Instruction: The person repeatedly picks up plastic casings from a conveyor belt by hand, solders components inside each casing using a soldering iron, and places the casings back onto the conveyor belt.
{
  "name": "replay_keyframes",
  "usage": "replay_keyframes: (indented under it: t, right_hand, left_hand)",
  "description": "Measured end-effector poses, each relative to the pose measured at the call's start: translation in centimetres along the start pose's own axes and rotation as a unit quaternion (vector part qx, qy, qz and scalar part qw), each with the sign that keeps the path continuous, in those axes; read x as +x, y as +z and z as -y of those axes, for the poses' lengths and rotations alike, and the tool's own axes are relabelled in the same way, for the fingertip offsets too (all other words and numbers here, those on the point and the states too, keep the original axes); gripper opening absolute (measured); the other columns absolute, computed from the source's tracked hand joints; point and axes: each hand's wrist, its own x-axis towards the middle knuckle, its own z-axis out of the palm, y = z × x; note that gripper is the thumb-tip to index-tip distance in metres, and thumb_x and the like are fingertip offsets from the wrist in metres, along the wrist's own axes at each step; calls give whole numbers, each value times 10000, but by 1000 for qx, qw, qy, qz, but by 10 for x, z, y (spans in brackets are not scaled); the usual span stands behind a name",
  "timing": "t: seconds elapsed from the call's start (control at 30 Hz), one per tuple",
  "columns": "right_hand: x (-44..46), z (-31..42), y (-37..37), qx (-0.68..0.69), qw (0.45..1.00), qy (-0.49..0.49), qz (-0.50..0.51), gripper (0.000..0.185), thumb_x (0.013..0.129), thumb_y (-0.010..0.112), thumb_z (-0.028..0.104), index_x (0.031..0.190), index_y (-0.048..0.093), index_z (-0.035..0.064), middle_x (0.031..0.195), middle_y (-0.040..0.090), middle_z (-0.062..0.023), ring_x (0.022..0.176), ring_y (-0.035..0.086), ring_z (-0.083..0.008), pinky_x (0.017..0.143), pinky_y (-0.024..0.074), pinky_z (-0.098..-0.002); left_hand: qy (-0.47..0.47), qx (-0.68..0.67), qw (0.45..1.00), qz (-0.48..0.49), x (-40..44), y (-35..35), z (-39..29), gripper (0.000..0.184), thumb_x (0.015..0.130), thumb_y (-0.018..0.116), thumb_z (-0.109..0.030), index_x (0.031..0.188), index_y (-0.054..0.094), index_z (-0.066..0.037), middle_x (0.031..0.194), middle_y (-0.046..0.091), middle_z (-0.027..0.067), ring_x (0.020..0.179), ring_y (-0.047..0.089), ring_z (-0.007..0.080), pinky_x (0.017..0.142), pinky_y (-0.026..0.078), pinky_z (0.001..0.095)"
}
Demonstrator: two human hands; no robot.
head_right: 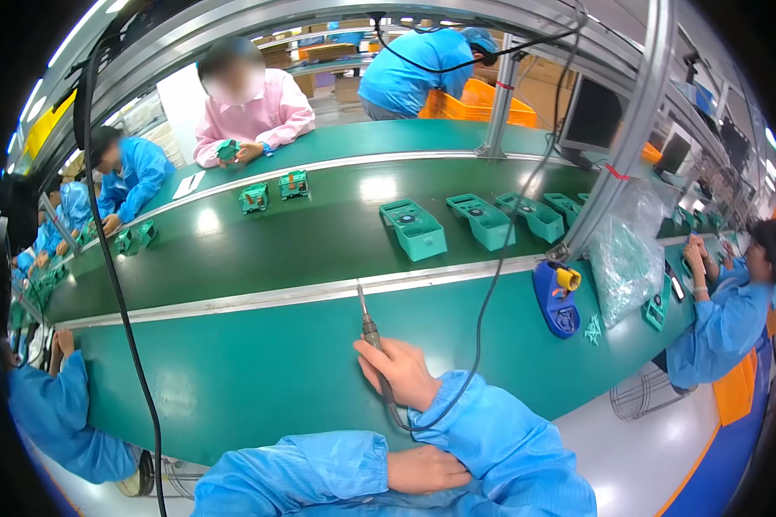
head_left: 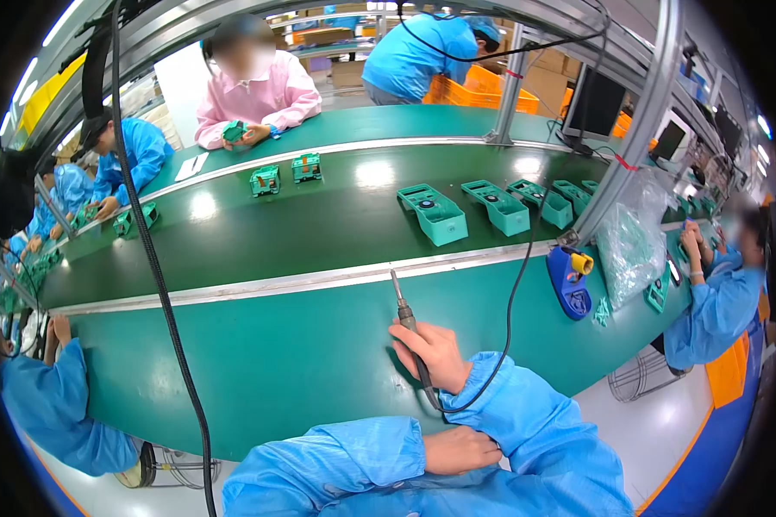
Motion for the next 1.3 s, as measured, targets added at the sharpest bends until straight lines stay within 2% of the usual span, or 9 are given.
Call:
replay_keyframes:
  t: [0.23, 0.33, 0.63, 0.73, 1.03, 1.3]
  right_hand:
    - [2, 2, 3, -14, 1000, -8, -14, 327, 793, 740, 18, 1109, 655, 26, 892, 657, -147, 691, 653, -305, 594, 530, -389]
    - [1, 1, 6, -16, 1000, -9, -13, 324, 790, 742, 16, 1102, 658, 26, 880, 656, -149, 687, 654, -306, 594, 531, -387]
    - [4, 2, 6, -19, 1000, -8, -20, 325, 785, 743, 11, 1099, 659, 21, 882, 662, -153, 680, 656, -304, 583, 531, -388]
    - [5, 3, 4, -17, 1000, -5, -19, 323, 784, 742, 7, 1097, 658, 16, 875, 663, -151, 680, 658, -303, 578, 531, -385]
    - [6, 5, 4, 2, 1000, 10, -21, 312, 783, 734, -16, 1085, 659, 6, 893, 679, -155, 687, 665, -303, 579, 535, -377]
    - [9, 7, 2, 3, 1000, 25, -12, 312, 787, 729, -23, 1088, 652, 3, 880, 677, -154, 678, 661, -306, 579, 533, -377]
  left_hand:
    - [25, 35, 999, -14, -1, 5, -1, 275, 806, 577, -119, 1054, 555, -4, 950, 617, 149, 896, 651, 309, 708, 541, 404]
    - [9, 17, 1000, 23, 0, -1, -4, 252, 815, 571, -113, 1041, 564, -2, 940, 627, 159, 885, 657, 316, 715, 542, 407]
    - [9, 1, 1000, 13, 0, -6, -5, 235, 828, 561, -104, 1034, 563, 8, 917, 627, 164, 864, 658, 334, 722, 541, 421]
    - [1, -17, 999, 27, 1, -8, -5, 239, 829, 562, -107, 1040, 564, 6, 917, 626, 164, 868, 659, 334, 727, 544, 420]
    - [6, -41, 999, -25, 0, -7, -8, 231, 830, 564, -107, 1034, 563, 2, 896, 612, 151, 848, 646, 324, 729, 541, 415]
    - [15, -30, 999, -16, -1, -9, -8, 220, 813, 567, -84, 1014, 555, 3, 875, 600, 138, 833, 643, 306, 707, 537, 402]
